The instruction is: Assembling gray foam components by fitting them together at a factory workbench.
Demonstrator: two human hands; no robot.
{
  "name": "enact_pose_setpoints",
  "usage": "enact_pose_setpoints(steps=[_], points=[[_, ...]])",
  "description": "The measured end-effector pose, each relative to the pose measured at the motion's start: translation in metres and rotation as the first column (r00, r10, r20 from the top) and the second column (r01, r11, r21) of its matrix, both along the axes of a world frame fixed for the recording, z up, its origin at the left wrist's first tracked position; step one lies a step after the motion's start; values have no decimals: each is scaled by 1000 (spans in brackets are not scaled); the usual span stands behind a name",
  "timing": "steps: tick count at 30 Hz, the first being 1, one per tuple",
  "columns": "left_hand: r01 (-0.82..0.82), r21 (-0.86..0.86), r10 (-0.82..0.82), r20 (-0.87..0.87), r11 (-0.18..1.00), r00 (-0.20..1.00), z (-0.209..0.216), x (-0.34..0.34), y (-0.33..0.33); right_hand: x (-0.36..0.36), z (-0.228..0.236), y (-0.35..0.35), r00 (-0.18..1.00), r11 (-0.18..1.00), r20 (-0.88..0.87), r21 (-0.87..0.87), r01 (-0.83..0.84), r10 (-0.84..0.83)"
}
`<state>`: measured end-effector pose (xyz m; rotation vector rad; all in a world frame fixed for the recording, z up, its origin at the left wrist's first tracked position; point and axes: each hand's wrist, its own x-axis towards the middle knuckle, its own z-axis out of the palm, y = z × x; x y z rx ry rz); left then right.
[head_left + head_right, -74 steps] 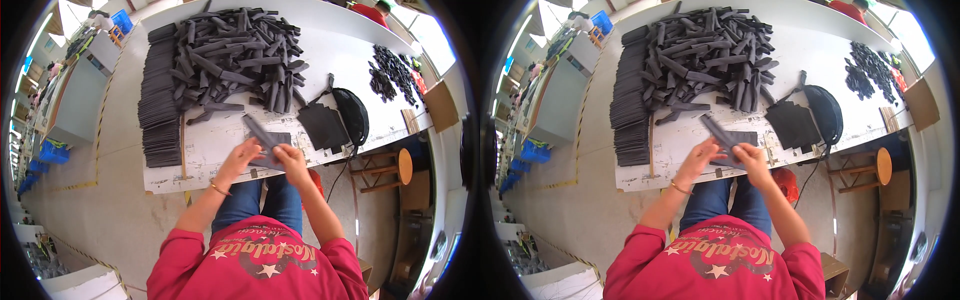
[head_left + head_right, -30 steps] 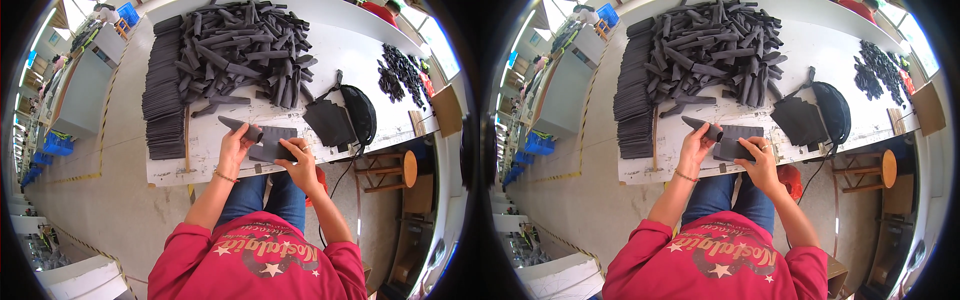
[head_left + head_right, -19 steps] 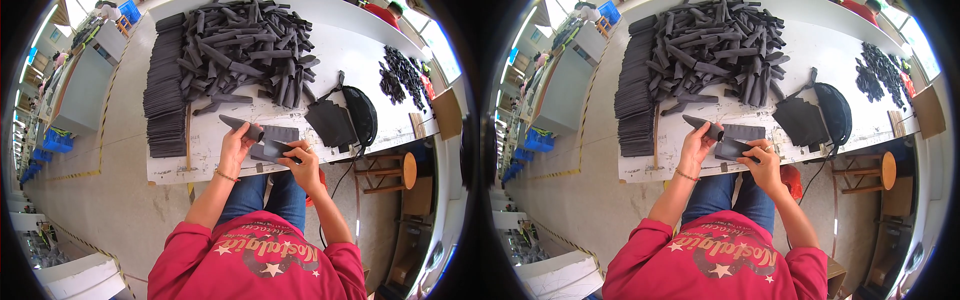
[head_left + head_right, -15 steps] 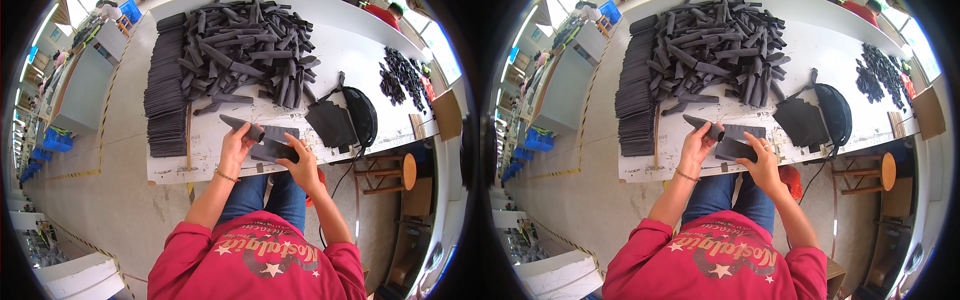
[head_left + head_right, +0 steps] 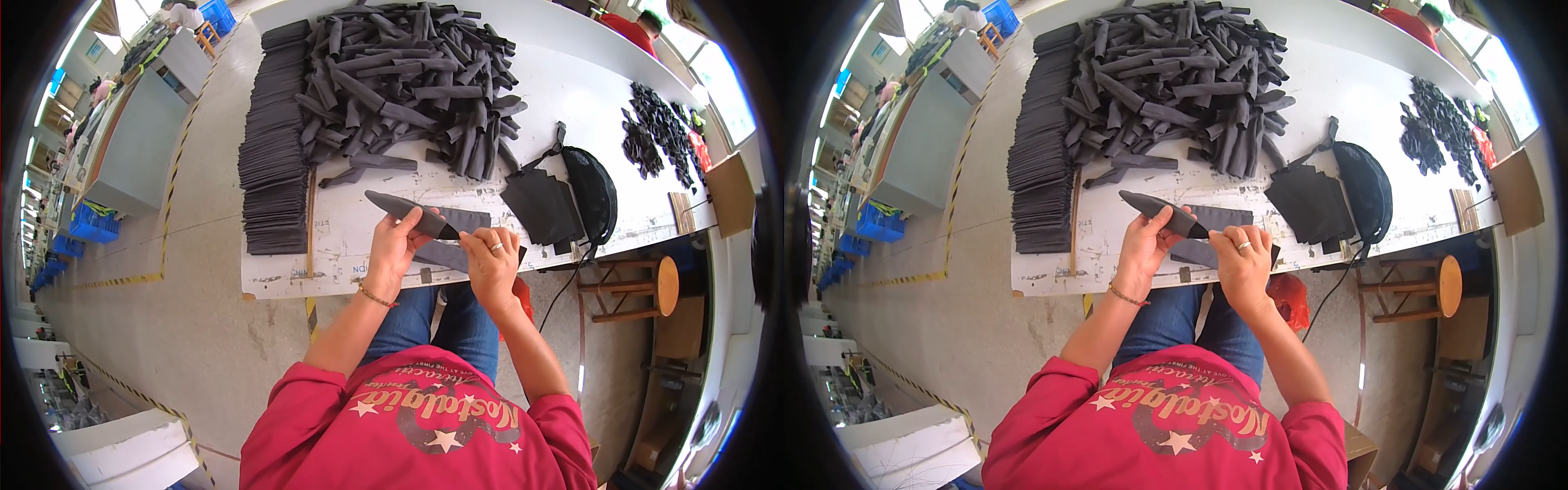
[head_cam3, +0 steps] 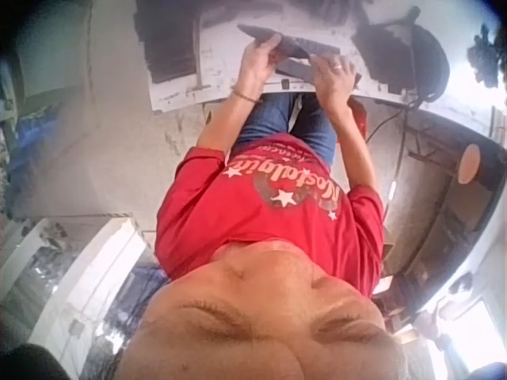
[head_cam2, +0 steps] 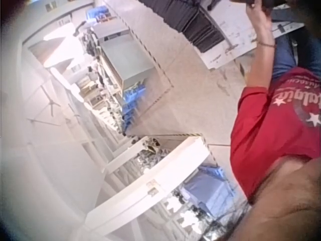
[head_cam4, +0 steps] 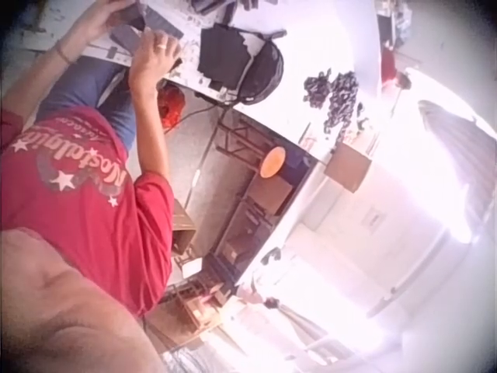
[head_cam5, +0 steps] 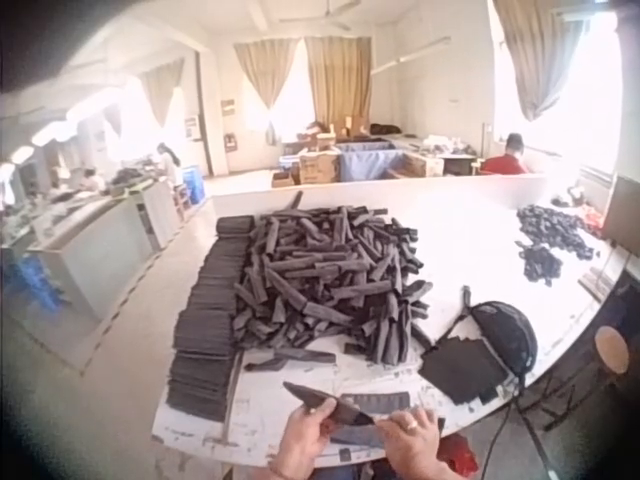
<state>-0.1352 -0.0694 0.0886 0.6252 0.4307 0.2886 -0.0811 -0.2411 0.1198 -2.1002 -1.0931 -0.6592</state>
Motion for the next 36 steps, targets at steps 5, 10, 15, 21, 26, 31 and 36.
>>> enact_pose_setpoints(steps=[5,10,15,21,26,31,36], points=[[-36,102,37,-4,994,999,11,-1,-14,-5,2,9,1000,1000,27,1,12,-12],[-72,7,68,226,997,972,28,-3,-27,-22,0,18,990,1000,-142,-6,-5,4],[39,102,-69,311,994,948,12,0,-26,-29,-15,25,953,982,-263,154,-109,148],[-29,-27,35,238,999,971,8,-4,-33,-25,-4,28,957,984,-230,48,-171,178],[-50,14,44,291,999,956,11,1,-34,-23,-9,13,930,968,-274,14,-251,245],[2,-60,11,224,998,974,12,-7,-33,-21,12,21,931,969,-279,-7,-245,234],[-50,-80,72,298,996,952,11,1,-39,-12,3,-1,894,953,-354,-26,-302,274]])
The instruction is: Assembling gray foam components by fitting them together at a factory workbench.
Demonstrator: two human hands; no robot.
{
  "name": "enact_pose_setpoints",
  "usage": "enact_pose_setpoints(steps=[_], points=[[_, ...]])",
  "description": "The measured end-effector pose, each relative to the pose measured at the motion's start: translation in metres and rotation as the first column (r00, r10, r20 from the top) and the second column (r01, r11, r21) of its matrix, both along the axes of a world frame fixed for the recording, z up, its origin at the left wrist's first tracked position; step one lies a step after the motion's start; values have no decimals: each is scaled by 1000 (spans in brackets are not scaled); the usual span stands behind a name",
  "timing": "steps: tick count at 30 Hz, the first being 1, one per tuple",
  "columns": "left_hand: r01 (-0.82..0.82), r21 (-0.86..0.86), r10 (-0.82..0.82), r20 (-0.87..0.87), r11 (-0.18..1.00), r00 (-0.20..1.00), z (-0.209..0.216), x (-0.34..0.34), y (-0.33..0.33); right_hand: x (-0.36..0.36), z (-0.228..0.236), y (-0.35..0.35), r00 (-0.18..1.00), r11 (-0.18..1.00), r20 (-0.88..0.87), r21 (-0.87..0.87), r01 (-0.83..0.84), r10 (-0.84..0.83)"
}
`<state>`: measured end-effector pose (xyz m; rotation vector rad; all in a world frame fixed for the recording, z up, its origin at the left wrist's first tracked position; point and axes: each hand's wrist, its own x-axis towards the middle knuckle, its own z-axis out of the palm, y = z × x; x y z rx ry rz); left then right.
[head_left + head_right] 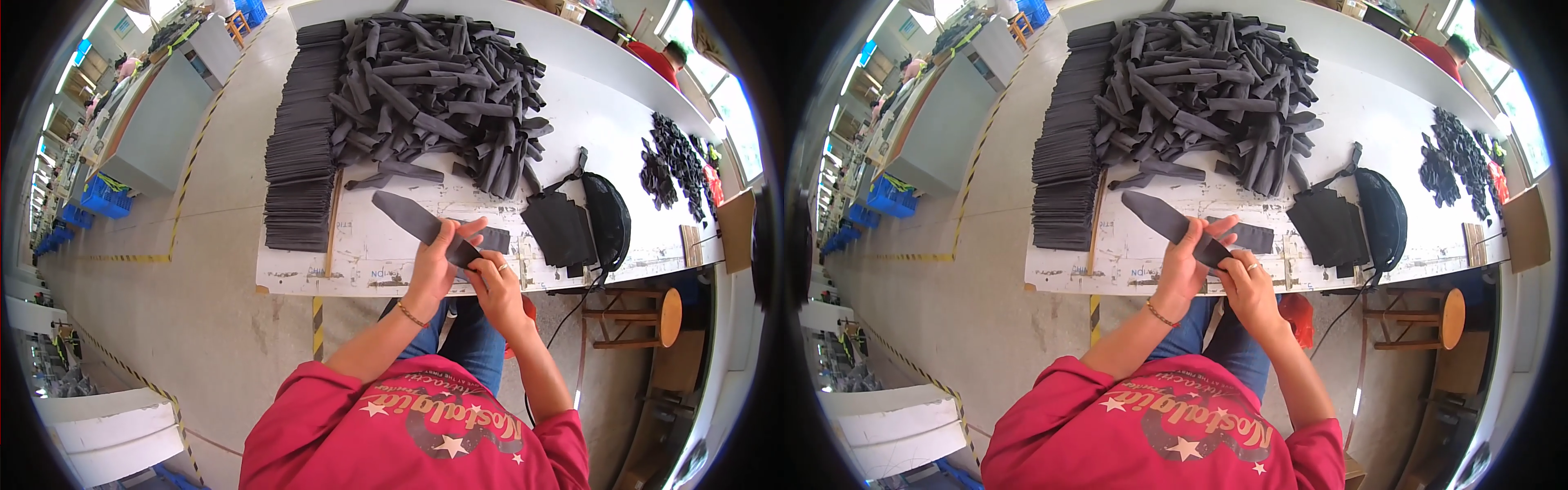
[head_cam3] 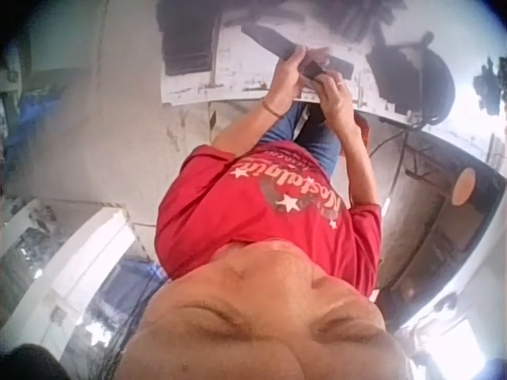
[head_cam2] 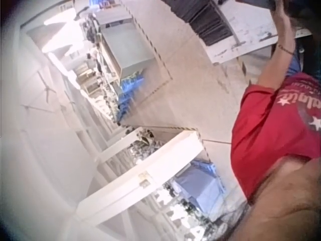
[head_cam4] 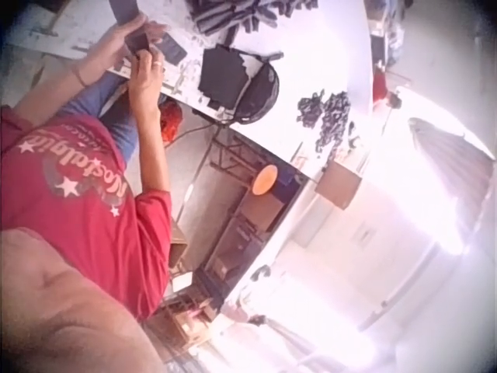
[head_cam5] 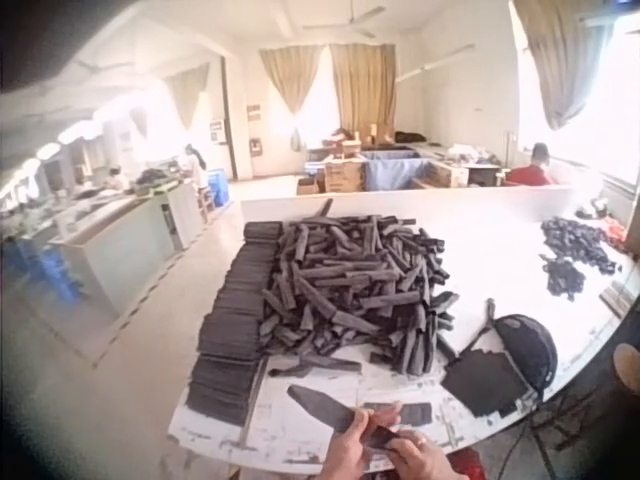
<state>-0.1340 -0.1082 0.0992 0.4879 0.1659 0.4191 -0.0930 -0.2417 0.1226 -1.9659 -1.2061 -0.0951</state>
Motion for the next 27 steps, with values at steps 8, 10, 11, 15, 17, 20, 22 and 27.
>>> enact_pose_setpoints(steps=[8,10,11,15,17,20,22,27], points=[[-112,21,113,-74,993,991,22,2,3,13,-1,1,1000,998,-11,65,-18,19],[-238,7,237,-128,971,963,27,-1,11,15,2,3,999,996,-13,88,-35,36],[-199,-4,199,-56,980,978,23,0,11,17,4,5,999,993,-11,109,-49,50],[-194,-27,195,13,981,981,10,3,4,18,6,10,998,991,-39,129,-39,44],[-219,-63,217,-25,974,976,9,3,0,17,4,10,998,991,-47,125,-45,51],[-228,-64,227,-14,972,974,12,4,-3,16,2,10,996,993,-75,109,-38,46],[-237,-69,236,-11,969,972,12,4,-3,16,1,11,995,995,-95,100,-29,39],[-229,-45,229,-9,972,973,9,4,-3,17,1,13,993,994,-104,101,-40,51]])
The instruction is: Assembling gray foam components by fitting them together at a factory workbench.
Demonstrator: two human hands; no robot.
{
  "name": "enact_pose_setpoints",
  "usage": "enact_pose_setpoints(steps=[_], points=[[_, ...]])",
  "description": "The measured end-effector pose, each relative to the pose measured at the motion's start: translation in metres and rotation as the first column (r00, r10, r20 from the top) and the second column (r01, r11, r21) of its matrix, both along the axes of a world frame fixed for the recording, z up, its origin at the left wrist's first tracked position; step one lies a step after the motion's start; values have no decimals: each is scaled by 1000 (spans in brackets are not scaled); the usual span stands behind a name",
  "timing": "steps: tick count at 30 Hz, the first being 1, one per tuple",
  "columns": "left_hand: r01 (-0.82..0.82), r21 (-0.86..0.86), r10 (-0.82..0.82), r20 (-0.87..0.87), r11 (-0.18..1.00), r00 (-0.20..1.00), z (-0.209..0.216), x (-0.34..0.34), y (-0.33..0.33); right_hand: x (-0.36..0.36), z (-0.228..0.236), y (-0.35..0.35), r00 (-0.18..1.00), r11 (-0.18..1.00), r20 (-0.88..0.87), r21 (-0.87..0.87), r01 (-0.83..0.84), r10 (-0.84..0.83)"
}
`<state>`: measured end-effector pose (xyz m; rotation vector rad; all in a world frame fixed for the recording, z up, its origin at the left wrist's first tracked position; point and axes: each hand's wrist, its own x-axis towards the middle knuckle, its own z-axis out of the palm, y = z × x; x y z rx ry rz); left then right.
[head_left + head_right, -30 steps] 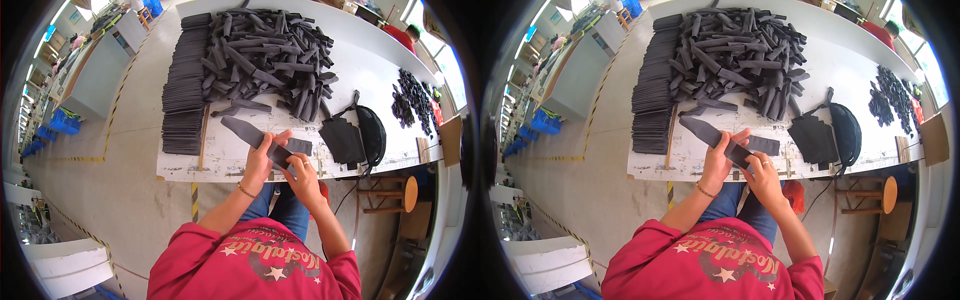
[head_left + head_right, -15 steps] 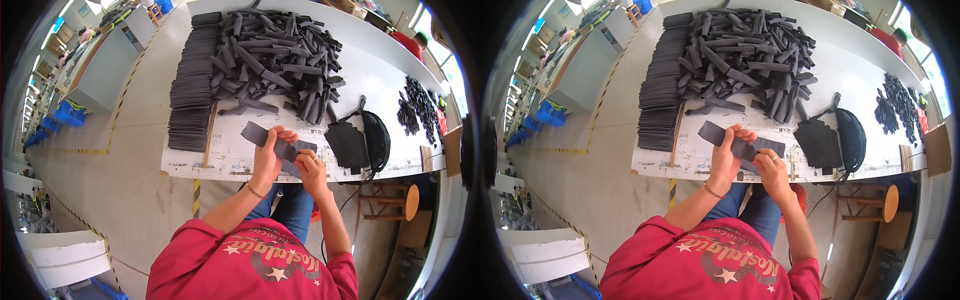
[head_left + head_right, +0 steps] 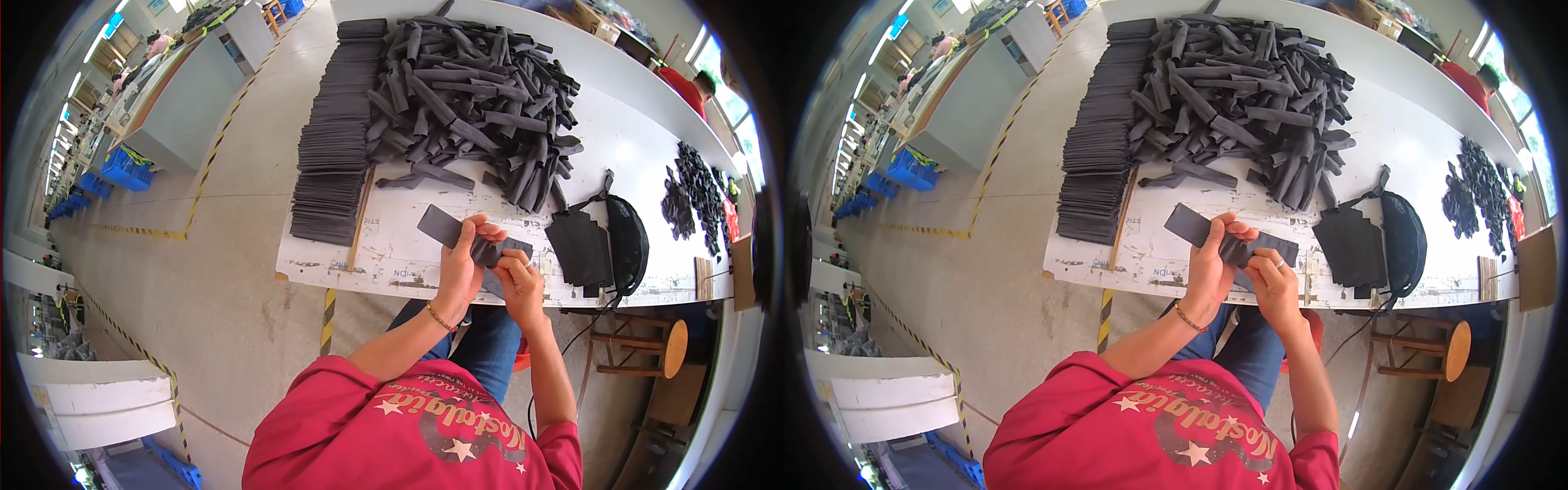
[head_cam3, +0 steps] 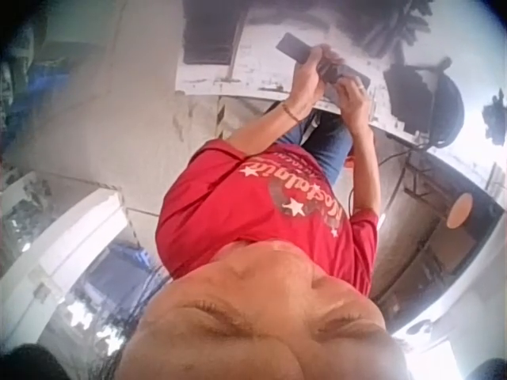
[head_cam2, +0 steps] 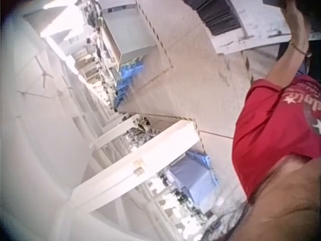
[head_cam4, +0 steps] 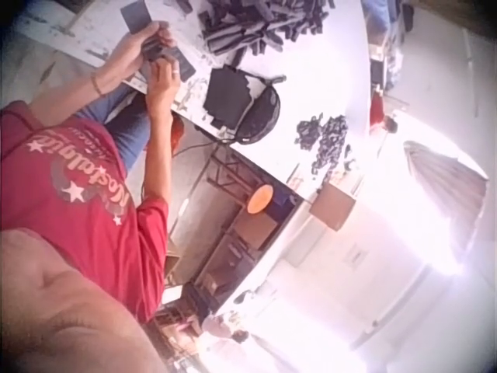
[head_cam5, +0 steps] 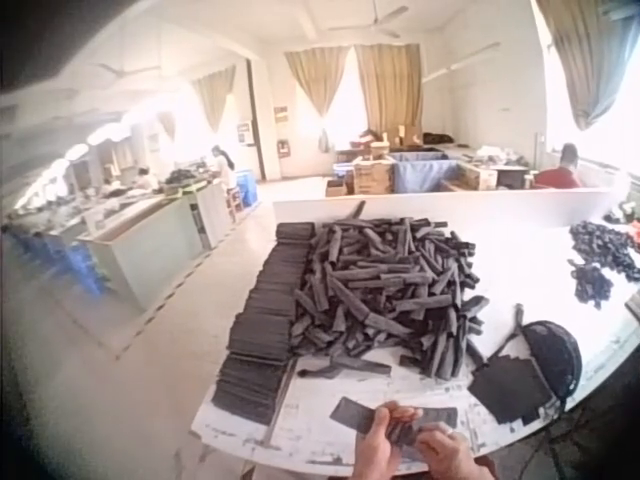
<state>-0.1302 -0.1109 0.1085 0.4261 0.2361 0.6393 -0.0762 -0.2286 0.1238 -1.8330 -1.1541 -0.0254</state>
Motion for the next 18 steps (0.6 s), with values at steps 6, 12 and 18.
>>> enact_pose_setpoints(steps=[6,12,18], points=[[23,-26,-23,11,999,1000,-3,0,7,-2,-2,0,998,1000,-64,-20,-3,2],[7,59,-7,-11,998,1000,5,2,16,-10,-25,23,820,975,-570,147,165,-53],[40,141,-46,38,989,998,12,-2,33,-12,13,16,378,902,-926,171,396,10]])
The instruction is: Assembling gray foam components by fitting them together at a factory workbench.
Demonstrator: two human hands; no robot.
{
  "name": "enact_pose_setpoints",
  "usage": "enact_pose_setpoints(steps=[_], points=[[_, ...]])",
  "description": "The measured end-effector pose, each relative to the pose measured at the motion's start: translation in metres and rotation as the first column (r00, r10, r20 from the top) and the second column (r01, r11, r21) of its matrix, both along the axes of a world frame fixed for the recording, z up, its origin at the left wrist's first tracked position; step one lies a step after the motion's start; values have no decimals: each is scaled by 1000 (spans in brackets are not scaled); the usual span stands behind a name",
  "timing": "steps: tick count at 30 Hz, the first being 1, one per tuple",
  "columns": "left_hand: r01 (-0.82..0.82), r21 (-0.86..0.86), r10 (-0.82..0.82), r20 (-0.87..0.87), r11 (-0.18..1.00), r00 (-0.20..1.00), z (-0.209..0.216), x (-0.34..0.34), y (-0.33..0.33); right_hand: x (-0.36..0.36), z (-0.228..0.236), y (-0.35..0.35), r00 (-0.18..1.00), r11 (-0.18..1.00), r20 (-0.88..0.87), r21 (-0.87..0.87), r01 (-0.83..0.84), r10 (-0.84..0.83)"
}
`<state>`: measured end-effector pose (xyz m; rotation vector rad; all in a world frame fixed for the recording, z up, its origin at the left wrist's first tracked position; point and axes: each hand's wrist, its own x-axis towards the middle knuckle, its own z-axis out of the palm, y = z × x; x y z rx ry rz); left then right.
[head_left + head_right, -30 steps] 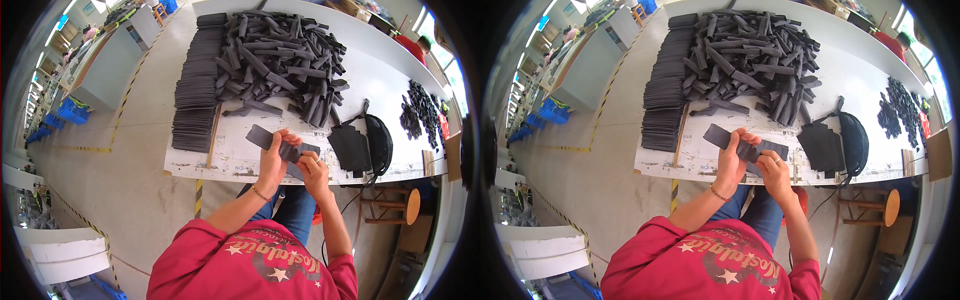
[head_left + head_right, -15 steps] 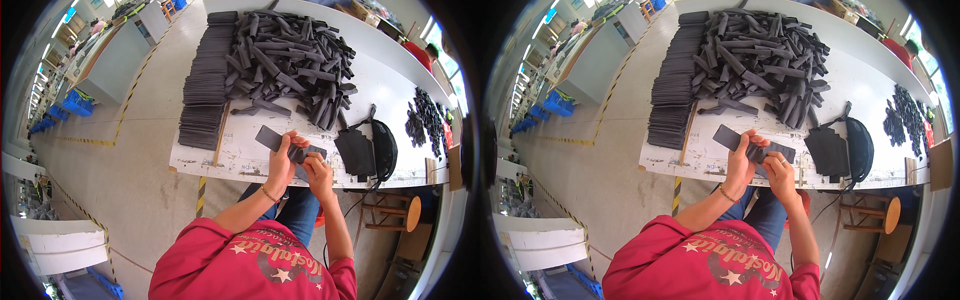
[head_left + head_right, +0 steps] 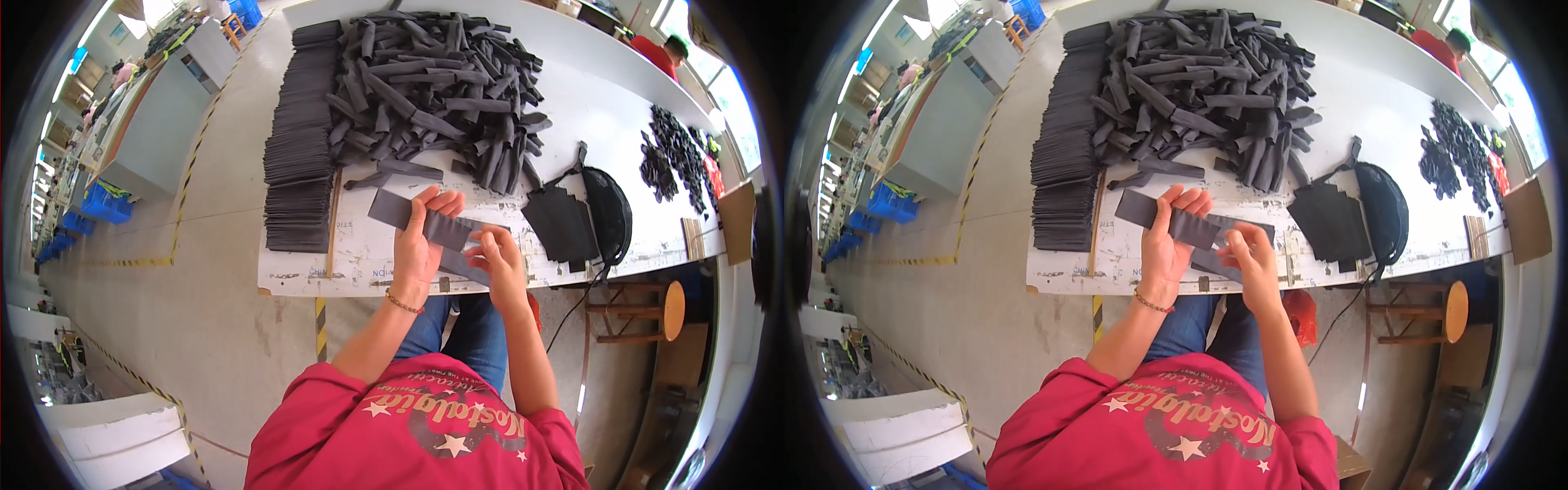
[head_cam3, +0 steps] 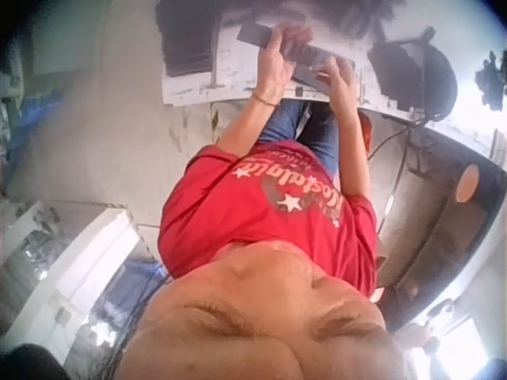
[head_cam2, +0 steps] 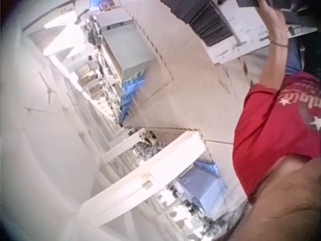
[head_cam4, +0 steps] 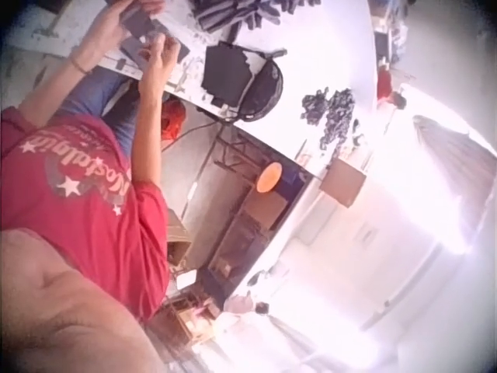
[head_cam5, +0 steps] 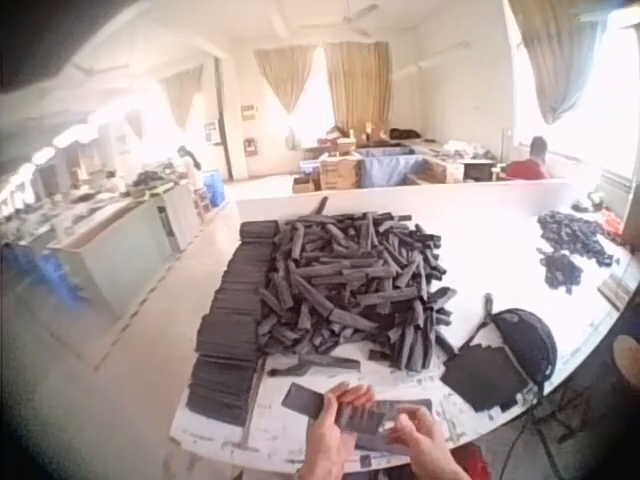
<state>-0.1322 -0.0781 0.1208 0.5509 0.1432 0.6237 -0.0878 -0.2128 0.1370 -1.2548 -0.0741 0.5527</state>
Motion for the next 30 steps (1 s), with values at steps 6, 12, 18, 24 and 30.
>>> enact_pose_setpoints(steps=[6,12,18,24,30], points=[[-48,-26,44,-148,998,988,-14,-11,9,5,-17,10,817,985,577,-147,89,12],[-143,-41,134,-184,989,974,-19,-25,22,5,-18,2,743,992,670,-101,72,14],[-156,44,162,-180,987,970,-22,-21,25,7,-19,1,948,988,281,-93,-127,148],[-184,-18,174,-256,983,951,-21,-17,27,13,-25,2,913,930,263,-280,-237,312],[-159,-74,134,-265,984,955,-36,-14,22,17,-30,-15,918,913,153,-250,-323,367]])
